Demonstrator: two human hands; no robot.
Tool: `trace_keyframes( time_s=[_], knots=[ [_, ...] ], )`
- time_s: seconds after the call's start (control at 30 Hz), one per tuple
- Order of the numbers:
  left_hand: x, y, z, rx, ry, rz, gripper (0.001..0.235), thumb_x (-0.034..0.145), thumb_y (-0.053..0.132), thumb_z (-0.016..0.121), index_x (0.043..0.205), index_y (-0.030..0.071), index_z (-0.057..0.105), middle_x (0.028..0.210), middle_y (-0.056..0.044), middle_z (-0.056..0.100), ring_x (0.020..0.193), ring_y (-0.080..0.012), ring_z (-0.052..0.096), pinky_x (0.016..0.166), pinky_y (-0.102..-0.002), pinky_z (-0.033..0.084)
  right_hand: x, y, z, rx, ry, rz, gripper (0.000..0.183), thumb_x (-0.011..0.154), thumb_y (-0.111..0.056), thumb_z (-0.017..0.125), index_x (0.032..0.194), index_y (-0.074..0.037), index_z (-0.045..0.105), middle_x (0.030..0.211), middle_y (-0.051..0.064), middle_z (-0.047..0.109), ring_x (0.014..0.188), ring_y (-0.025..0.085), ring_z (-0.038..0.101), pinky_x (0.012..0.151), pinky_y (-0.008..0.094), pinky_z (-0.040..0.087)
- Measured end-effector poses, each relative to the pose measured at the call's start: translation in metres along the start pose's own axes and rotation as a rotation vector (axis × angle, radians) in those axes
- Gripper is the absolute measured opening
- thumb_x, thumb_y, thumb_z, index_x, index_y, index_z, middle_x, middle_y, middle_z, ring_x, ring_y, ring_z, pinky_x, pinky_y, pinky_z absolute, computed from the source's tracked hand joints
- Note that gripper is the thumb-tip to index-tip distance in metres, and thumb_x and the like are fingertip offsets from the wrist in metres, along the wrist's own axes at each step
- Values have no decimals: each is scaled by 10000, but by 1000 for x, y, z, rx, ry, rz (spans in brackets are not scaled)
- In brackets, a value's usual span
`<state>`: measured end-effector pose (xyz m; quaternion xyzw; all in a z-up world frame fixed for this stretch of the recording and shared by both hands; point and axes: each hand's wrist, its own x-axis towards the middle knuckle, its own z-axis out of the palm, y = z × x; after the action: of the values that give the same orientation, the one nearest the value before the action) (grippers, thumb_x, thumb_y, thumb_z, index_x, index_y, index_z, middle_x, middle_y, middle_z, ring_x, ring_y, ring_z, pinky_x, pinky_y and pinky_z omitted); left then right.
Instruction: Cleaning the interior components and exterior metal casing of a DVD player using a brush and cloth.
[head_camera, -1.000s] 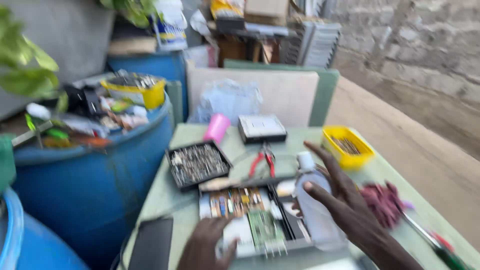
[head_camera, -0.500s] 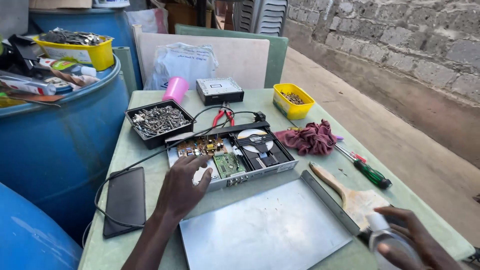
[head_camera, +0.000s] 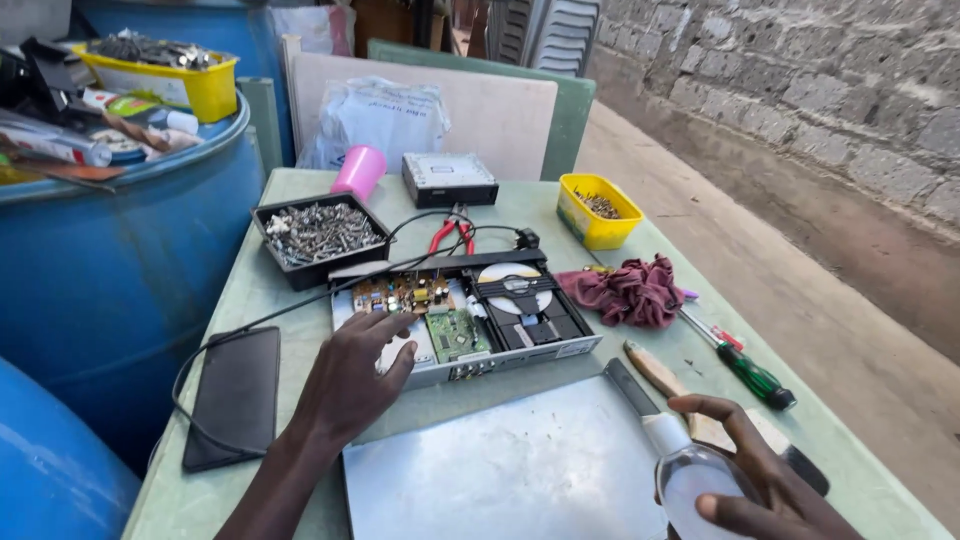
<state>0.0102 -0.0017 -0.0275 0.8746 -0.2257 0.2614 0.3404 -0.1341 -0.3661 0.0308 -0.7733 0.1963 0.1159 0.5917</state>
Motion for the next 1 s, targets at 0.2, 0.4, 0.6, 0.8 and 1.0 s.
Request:
trace_keyframes(
  time_s=[0.2, 0.4, 0.6, 0.8, 1.0],
  knots=[
    [-2, -1, 1, -5, 3, 29, 364, 867, 157, 624, 1215, 67, 675, 984, -112, 731, 927, -280, 664, 741, -457, 552, 0, -45, 1, -1167, -344, -369, 698, 880, -439, 669, 1472, -496, 303, 1339, -124, 675, 1108, 98, 751, 907, 257, 530],
    [-2, 4, -1, -22, 2, 39, 352, 878, 157, 612, 1207, 47, 676, 963, -116, 738, 917, -292, 671, 763, -471, 548, 0, -73, 5, -1343, -421, -366, 610, 903, -486, 597, 1490, -516, 436, 1411, -195, 631, 1203, 74, 652, 979, 279, 490],
    [-3, 2, 2, -20, -14, 53, 331, 877, 173, 609, 1168, 36, 685, 944, -127, 732, 883, -298, 667, 749, -454, 532, -10, -76, 19, -1423, -378, -332, 714, 931, -557, 486, 1578, -568, 184, 1185, -121, 691, 1068, 101, 668, 925, 252, 499],
    [-3, 1, 5, -34, -17, 99, 301, 881, 176, 609, 1123, 27, 707, 1010, -118, 740, 941, -292, 682, 783, -445, 547, -10, -72, 12, -1295, -339, -377, 773, 900, -571, 539, 1586, -497, 189, 1407, -105, 624, 1209, 133, 663, 990, 272, 489],
    [-4, 3, 5, -35, -60, 82, 294, 884, 174, 609, 1119, 26, 708, 974, -110, 735, 898, -281, 693, 775, -432, 549, -15, -70, 12, -1129, -257, -393, 755, 834, -607, 564, 1547, -498, 340, 1395, -213, 682, 1115, 46, 716, 952, 221, 472]
  ],
)
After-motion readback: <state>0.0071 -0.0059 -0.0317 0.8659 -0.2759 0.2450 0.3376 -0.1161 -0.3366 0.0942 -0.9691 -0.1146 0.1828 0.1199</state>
